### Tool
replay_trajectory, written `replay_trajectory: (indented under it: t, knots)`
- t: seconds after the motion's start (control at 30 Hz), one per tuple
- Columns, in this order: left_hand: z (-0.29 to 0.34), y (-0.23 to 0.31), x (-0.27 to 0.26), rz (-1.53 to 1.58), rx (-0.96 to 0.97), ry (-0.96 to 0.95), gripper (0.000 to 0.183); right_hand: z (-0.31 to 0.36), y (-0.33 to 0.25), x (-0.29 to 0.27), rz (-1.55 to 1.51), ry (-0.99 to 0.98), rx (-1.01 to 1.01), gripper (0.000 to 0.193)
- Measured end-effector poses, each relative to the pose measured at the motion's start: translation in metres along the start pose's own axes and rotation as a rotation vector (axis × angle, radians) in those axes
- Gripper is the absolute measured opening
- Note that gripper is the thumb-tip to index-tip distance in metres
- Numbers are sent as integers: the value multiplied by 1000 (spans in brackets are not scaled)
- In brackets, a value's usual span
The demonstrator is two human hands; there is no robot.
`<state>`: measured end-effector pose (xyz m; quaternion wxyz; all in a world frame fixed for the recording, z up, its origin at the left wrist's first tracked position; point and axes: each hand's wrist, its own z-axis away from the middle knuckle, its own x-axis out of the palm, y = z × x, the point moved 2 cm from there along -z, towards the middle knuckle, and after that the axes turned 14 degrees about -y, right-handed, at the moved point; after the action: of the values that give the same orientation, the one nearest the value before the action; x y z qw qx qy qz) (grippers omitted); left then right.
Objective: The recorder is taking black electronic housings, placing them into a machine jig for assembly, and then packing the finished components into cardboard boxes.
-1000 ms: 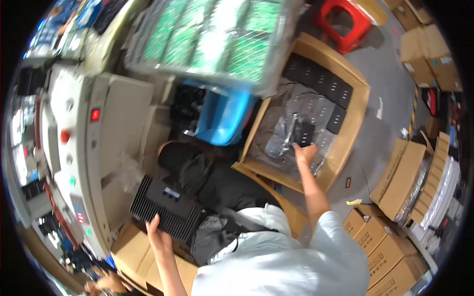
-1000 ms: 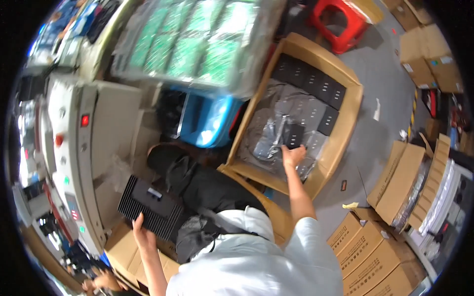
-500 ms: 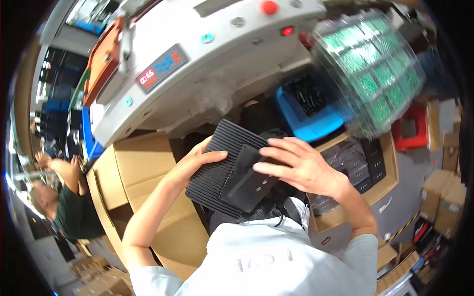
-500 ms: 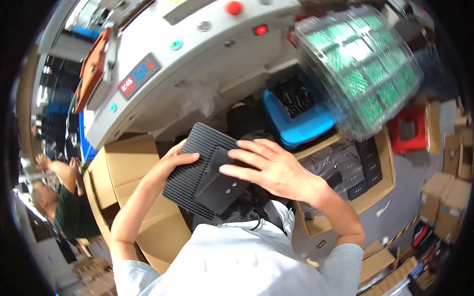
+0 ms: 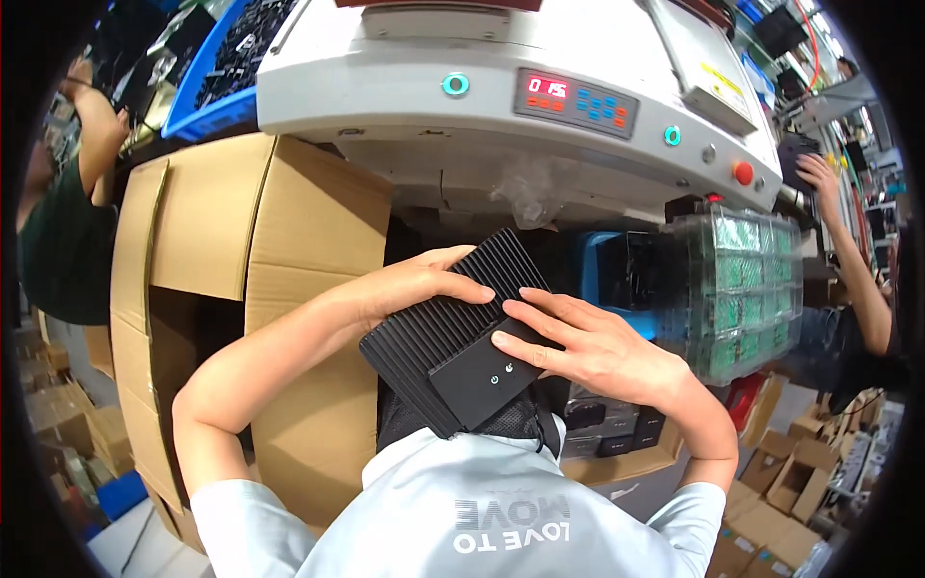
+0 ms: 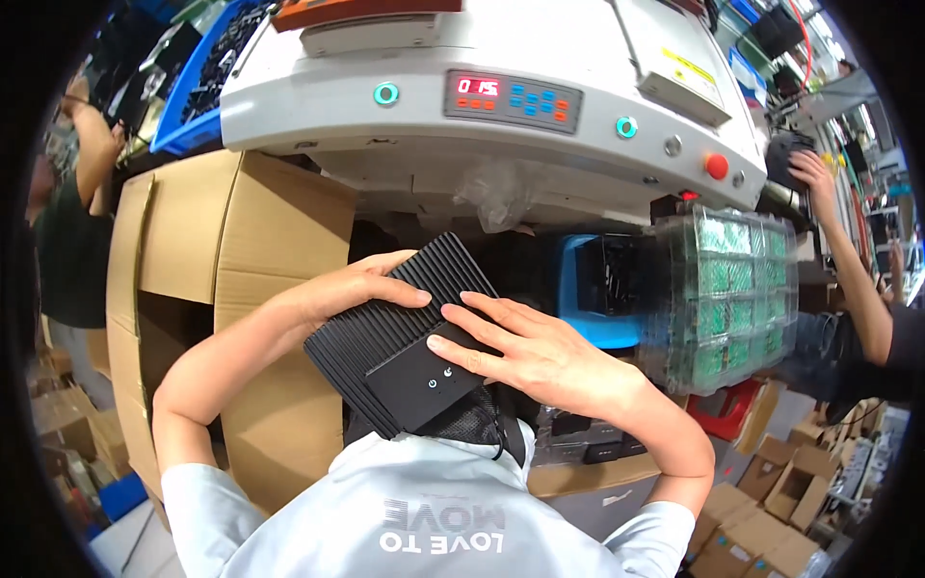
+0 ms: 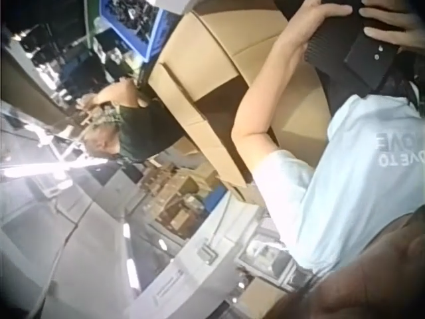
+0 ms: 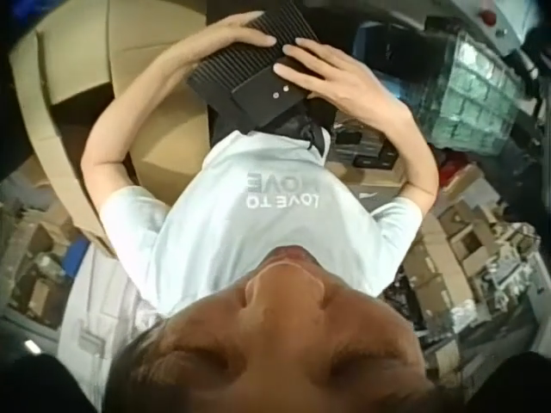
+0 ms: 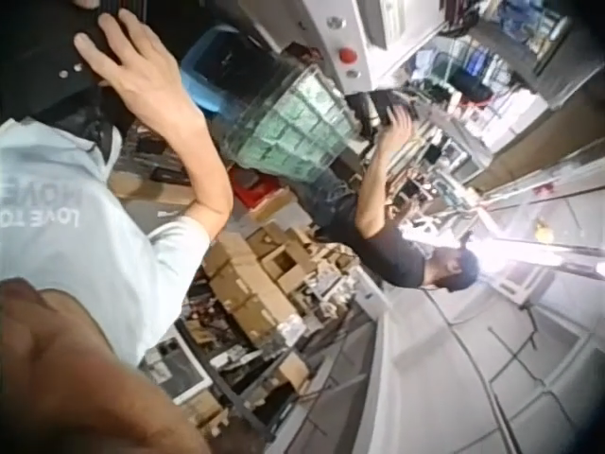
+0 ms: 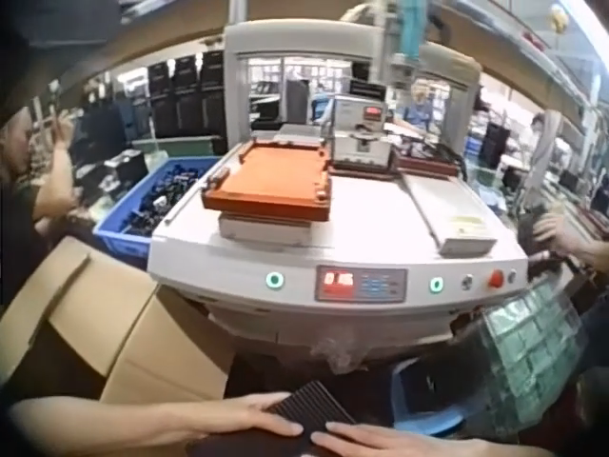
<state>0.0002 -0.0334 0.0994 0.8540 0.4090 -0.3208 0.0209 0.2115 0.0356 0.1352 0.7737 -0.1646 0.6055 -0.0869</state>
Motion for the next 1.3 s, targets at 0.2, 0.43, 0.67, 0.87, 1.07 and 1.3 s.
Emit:
replay_trajectory:
  t: [0.2, 0.43, 0.67, 0.87, 1.07, 1.3]
  knots:
    - [-6, -15, -30, 36, 21, -61, 88, -15, -3, -19, 83, -70, 18, 57]
    - [6, 10, -12, 258, 152, -43, 45, -15, -20, -6, 124, 223, -35, 52]
    - [25, 39, 2, 432, 207, -345, 91, 19, 0, -14, -882, 780, 515, 17]
    - [33, 49, -7, -27, 316, -165, 72, 8, 24, -34, -1170, 988, 541, 22]
    - [43, 59, -8, -70, 667, 124, 53, -24, 90, -169, -1142, 999, 265, 24]
    - [49, 50, 11, -390, 695, 133, 29, -107, 165, -246, -1143, 750, 559, 27]
